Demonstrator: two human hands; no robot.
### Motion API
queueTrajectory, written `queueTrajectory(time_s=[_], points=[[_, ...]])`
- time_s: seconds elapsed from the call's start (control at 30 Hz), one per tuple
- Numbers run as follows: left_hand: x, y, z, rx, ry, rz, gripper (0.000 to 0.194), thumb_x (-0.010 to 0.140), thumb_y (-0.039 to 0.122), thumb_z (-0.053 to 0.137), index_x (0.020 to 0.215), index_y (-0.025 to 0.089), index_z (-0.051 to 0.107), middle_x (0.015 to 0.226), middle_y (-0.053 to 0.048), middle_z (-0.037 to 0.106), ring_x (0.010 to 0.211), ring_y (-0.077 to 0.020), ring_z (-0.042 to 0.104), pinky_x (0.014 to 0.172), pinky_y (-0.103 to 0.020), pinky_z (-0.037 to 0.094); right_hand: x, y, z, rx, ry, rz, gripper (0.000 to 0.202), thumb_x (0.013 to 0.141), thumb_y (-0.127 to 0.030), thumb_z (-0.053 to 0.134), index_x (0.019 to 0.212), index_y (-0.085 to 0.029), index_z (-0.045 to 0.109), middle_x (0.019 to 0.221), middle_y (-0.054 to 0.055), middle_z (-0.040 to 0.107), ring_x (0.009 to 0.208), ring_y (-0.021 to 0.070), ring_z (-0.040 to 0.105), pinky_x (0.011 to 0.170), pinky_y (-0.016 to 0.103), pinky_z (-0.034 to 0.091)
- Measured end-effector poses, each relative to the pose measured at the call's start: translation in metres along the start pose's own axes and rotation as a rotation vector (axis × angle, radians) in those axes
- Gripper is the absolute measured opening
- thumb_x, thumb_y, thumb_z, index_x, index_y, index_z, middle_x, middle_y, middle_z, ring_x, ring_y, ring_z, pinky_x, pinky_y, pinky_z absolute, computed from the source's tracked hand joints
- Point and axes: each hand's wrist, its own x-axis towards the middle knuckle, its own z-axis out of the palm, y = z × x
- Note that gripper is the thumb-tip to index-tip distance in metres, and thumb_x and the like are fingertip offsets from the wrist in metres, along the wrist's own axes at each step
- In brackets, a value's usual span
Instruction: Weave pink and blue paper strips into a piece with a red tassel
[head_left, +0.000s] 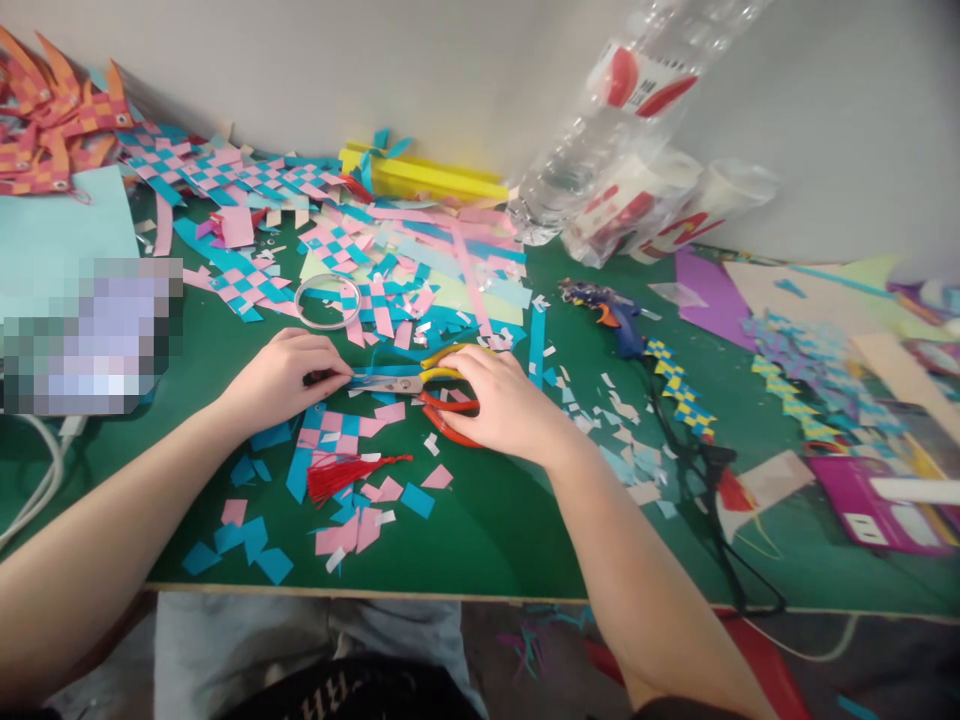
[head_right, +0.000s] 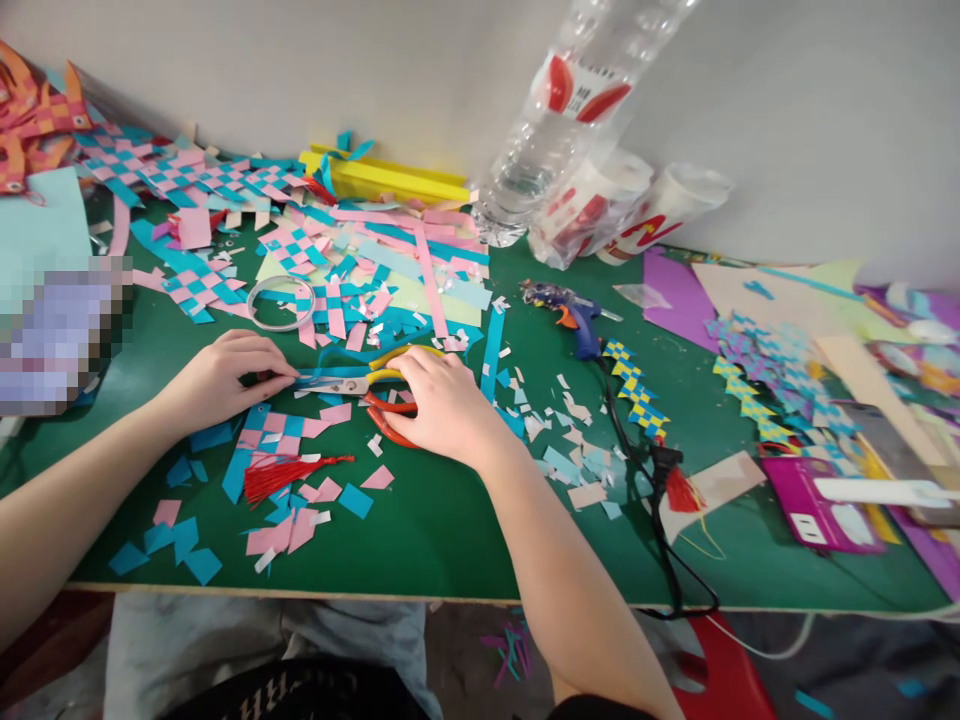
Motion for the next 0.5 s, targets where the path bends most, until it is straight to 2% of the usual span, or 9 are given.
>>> queueTrajectory(time_s=[0.17, 0.5], points=[[0.0002, -0.0006, 0.001, -0.009, 0.025, 0.029, 0.026, 0.095, 0.035, 0.05, 0.086, 0.02, 0.07, 0.084, -0.002, 0.07, 0.079, -0.0148, 0.063, 0.09, -0.034, 0.045, 0.0011, -0.0077, 0.0052, -0.035, 0.06, -0.016, 0.042, 0.085, -0.044, 0.058, 0.119, -0.019, 0.055, 0.123, 0.012, 0.061, 0.117, 0.0307, 0.056, 0.099, 0.05, 0.045], [0.0005, -0.0001, -0.0002, -0.003, 0.048, 0.024, 0.026, 0.095, 0.034, 0.05, 0.084, 0.02, 0.07, 0.083, -0.002, 0.069, 0.078, -0.015, 0.064, 0.089, -0.034, 0.044, 0.0021, -0.009, 0.0063, -0.016, 0.064, -0.01, 0.038, 0.083, -0.039, 0.06, 0.116, -0.021, 0.063, 0.118, 0.01, 0.066, 0.105, 0.0295, 0.062, 0.085, 0.047, 0.051]])
